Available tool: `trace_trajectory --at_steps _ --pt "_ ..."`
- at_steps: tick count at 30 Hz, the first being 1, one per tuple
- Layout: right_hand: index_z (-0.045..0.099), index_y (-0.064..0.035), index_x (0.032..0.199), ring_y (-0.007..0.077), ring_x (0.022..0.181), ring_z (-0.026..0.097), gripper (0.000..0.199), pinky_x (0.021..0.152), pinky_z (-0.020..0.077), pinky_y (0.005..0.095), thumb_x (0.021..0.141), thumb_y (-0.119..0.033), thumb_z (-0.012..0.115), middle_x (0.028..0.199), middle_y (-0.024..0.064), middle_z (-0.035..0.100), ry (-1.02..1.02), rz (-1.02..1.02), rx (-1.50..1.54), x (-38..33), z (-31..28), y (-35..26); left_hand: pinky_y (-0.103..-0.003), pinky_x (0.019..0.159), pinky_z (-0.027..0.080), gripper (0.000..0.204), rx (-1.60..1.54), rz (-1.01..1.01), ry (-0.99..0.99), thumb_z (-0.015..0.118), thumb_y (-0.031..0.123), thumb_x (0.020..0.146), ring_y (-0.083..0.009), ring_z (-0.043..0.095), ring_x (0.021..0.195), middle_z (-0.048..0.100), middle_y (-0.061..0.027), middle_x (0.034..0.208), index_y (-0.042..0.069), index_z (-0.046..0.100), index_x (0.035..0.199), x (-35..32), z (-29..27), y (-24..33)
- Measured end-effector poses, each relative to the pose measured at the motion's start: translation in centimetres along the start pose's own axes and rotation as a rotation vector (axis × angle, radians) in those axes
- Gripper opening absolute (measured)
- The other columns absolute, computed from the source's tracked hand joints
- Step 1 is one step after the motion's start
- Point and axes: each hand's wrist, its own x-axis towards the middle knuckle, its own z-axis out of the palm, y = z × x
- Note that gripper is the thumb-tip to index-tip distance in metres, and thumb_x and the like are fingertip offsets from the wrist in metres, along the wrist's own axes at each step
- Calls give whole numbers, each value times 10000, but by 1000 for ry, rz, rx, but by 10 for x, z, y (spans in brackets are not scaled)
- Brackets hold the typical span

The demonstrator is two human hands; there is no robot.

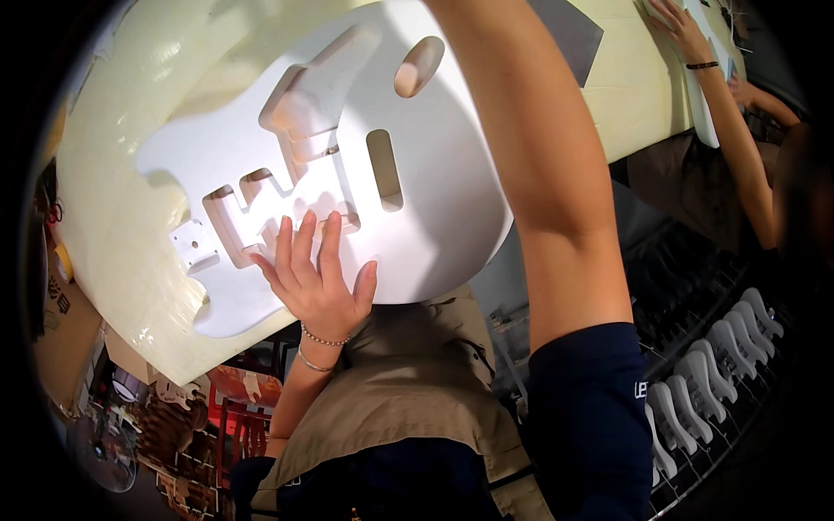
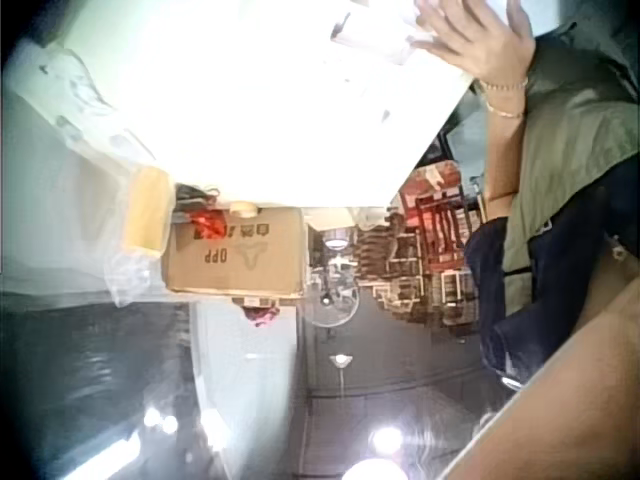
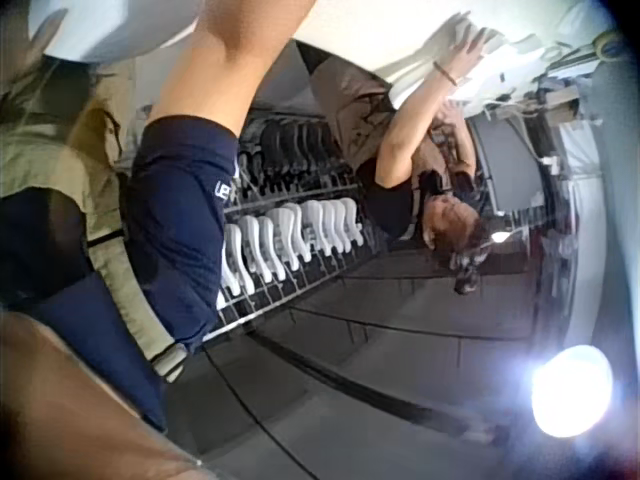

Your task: The person sands the surface of a white guitar body using a sanding block. They systematically rub the block across the top and bottom curves of the instrument, frequently flipping it over to access different areas. The person also briefly moves the guitar to a nearby rack and returns it to the table to continue sanding.

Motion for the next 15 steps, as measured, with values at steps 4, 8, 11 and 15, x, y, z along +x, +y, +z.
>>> trace_trajectory --at_steps 4,8,11,15 --pt "434 -47 1369 376 1243 420 757 1011 383 455 783 -430 721 1350 233 421 -123 -4 -97 -46 -51 77 -570 1120 88 521 7 -44 11 521 446 838 -329 398 1280 476 -91 1332 118 599 1235 -3 1 2" --pt "330 -254 1450 402 1391 206 1069 1089 134 570 560 -660 759 1435 229 340 -436 25 -326 -151 -84 168 -560 1119 104 513 -2 -19 24 527 433 834 -328 408 1273 492 -98 1317 112 604 1227 0 1 3" --pt "411 -205 1411 417 1302 330 956 1047 255 546 603 -536 800 1373 233 391 -381 71 -170 -149 -92 165 -586 1103 134 513 -9 -38 19 510 457 838 -302 426 1275 506 -67 1331 147 611 1234 0 0 3" --pt "501 -233 1353 397 1187 428 883 1027 272 537 580 -519 818 1282 213 470 -171 119 130 -142 -93 120 -577 1106 128 563 -33 -29 28 494 449 849 -317 419 1278 493 -91 1337 77 558 1268 0 0 2"
